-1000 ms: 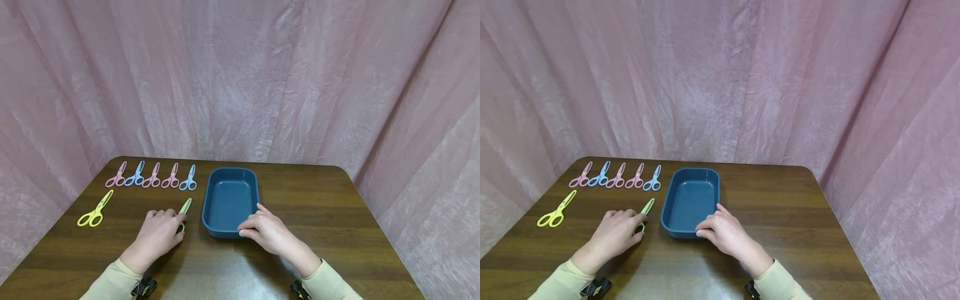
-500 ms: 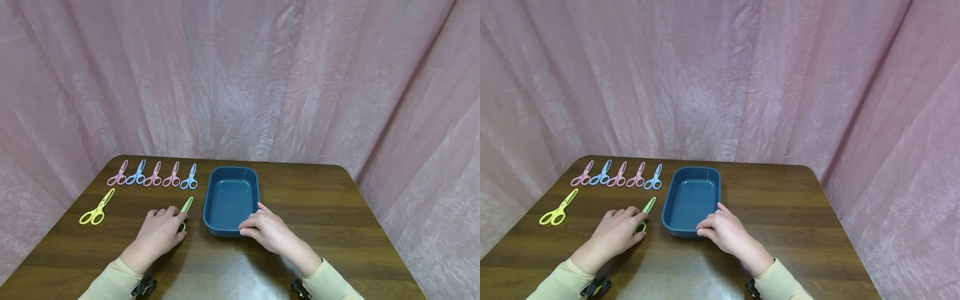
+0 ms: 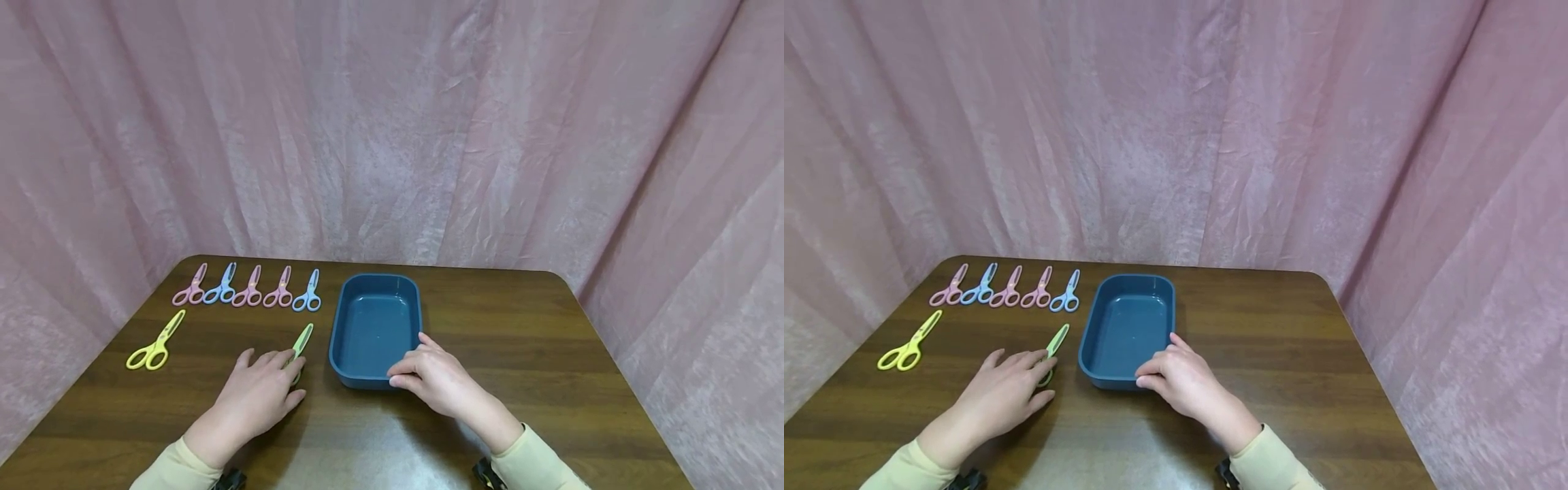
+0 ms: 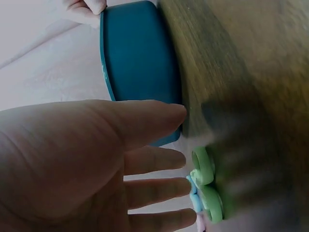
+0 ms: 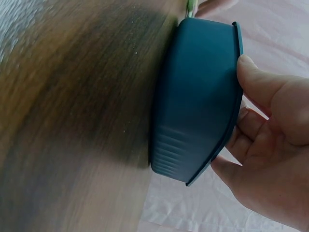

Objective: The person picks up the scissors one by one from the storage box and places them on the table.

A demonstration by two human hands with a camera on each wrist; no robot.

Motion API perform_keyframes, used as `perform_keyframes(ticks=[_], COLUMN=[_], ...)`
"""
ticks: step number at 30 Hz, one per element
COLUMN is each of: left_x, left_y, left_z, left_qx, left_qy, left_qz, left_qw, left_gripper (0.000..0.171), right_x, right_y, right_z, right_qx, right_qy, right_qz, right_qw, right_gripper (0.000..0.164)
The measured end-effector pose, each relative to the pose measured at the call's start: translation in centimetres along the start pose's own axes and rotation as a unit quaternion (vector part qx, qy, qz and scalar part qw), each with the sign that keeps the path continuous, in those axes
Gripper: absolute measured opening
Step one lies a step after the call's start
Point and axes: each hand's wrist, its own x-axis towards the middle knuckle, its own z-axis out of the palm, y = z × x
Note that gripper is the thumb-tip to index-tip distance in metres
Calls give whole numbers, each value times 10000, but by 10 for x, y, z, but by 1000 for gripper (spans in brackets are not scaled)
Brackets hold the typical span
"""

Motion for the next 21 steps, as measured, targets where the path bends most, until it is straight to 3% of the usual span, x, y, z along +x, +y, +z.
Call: perform_keyframes(ticks=[11,21], left_x=[-5,-11], left_y=[-2,-13], left_z=[4,4], left_qx=[-84,-194], left_qy=[-337,-483], left_qz=[51,-139], left_qw=[9994,9985], left_gripper=[57,58], right_x=[0,-1], right_y=[0,-3], right_z=[1,-3], right_qx=[31,-23], right_qy=[8,18], right_qz=[22,14], right_qw=[10000,10000], right_gripper=[10,10])
